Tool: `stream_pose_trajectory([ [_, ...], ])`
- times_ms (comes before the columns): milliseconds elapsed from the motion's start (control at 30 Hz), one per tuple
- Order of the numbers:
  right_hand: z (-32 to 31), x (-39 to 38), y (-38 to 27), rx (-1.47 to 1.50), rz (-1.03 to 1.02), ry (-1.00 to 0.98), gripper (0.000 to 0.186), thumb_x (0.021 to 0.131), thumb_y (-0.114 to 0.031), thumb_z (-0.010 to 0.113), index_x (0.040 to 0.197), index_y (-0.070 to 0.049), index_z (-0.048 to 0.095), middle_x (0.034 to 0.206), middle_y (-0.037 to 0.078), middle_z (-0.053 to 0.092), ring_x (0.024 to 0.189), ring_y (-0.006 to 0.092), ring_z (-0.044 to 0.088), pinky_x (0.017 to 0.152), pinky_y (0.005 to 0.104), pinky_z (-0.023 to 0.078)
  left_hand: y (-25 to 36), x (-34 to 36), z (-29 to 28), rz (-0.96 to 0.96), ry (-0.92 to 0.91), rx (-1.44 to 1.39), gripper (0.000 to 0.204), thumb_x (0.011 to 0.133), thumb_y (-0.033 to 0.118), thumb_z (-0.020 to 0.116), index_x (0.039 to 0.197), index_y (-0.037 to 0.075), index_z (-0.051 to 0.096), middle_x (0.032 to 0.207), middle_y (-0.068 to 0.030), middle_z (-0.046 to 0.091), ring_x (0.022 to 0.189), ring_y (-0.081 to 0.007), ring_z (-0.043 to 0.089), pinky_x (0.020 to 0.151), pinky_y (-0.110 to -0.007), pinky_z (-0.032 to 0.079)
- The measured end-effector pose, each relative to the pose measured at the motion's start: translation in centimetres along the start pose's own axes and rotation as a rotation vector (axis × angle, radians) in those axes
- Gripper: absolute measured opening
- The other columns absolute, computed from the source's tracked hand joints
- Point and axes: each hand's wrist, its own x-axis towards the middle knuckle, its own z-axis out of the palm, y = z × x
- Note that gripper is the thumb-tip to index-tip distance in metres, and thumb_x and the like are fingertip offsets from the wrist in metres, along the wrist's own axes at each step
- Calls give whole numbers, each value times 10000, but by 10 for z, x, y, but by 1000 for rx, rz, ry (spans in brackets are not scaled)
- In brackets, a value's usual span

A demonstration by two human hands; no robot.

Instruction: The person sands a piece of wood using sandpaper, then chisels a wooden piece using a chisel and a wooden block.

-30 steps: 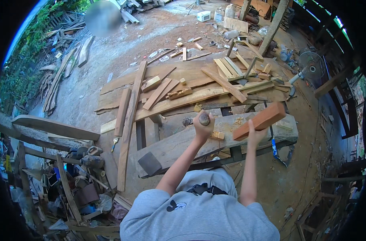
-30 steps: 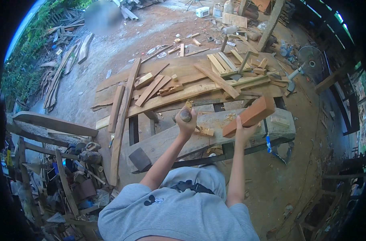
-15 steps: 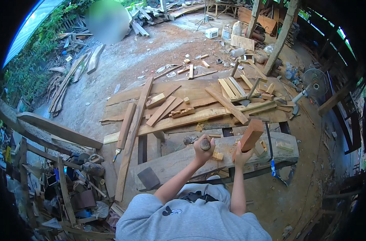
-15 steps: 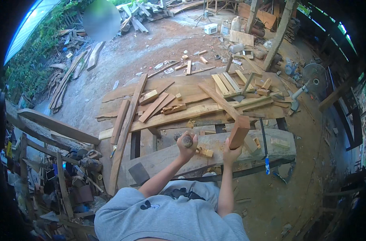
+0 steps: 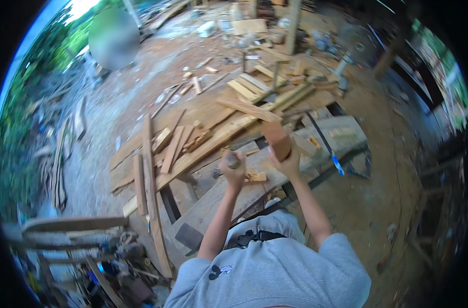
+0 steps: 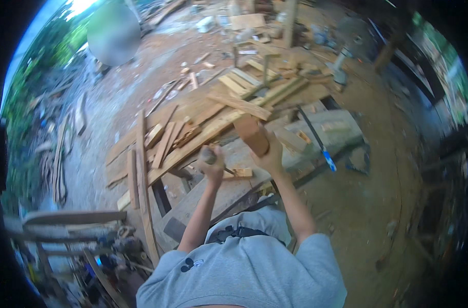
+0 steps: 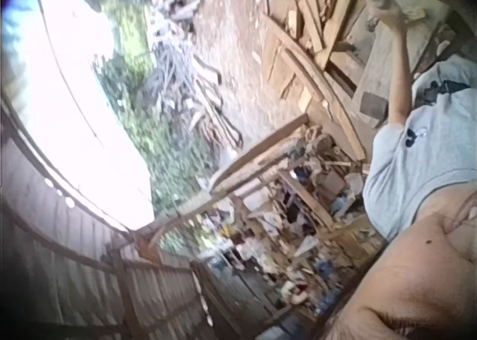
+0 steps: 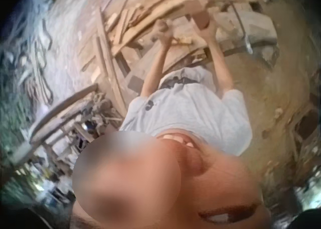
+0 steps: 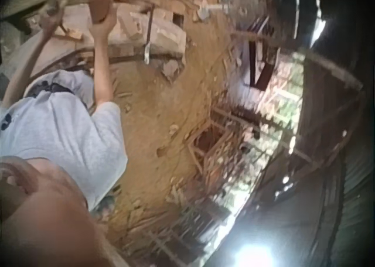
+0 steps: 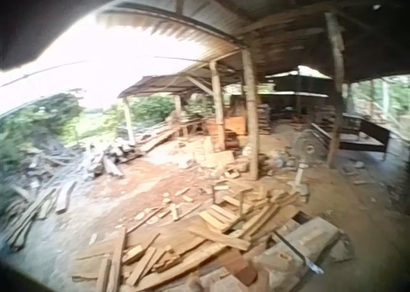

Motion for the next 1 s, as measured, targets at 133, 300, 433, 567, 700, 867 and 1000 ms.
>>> stream_pose_trajectory([
  [133,-23,45,-33,133,93,461,563,680,-198,722,1102,-3,404,898,106,557,786,180,556,704,311,460,-8,-3,-2,-44,3,-83,155,813,54,565,683,58,481,595,40,441,511,-52,392,462,-208,316],
  [300,-45,56,-62,-352,-326,-208,278,631,-147,680,893,-113,594,823,79,568,735,259,548,651,392,454,-14,-7,5,76,-34,16,143,827,55,554,702,19,495,587,15,464,511,-61,437,447,-206,324],
  [433,-64,70,-80,-820,-841,-233,556,521,-123,667,1061,-170,545,846,93,545,782,299,546,707,394,455,-18,-6,8,-186,-28,-151,200,824,70,553,670,-30,475,577,-46,485,502,-117,430,460,-272,363],
  [567,-60,83,-95,-296,-210,324,668,580,-129,699,1190,-69,434,898,117,542,825,305,548,759,386,443,-14,-7,5,-25,-25,6,217,824,77,548,659,-37,466,576,-43,486,503,-116,422,463,-279,364],
  [700,-39,60,-97,61,98,137,556,629,-131,663,1148,-46,481,927,113,558,872,290,554,802,376,441,-9,-5,12,0,-34,150,215,815,80,571,657,-25,471,572,-40,496,502,-127,441,468,-286,380],
  [867,-34,61,-90,-637,-410,-111,601,588,-151,662,1160,-74,490,922,112,571,851,286,563,794,391,453,-7,-7,10,79,32,-25,190,833,133,560,773,-40,509,610,-91,533,561,-157,525,517,-294,440],
  [1000,-29,75,-89,-99,-80,179,633,537,-266,713,1085,-43,490,1031,205,546,905,346,551,773,426,450,-15,-16,-7,-238,-85,339,238,817,65,534,1033,-33,520,937,-131,590,807,-197,562,621,-326,482],
])
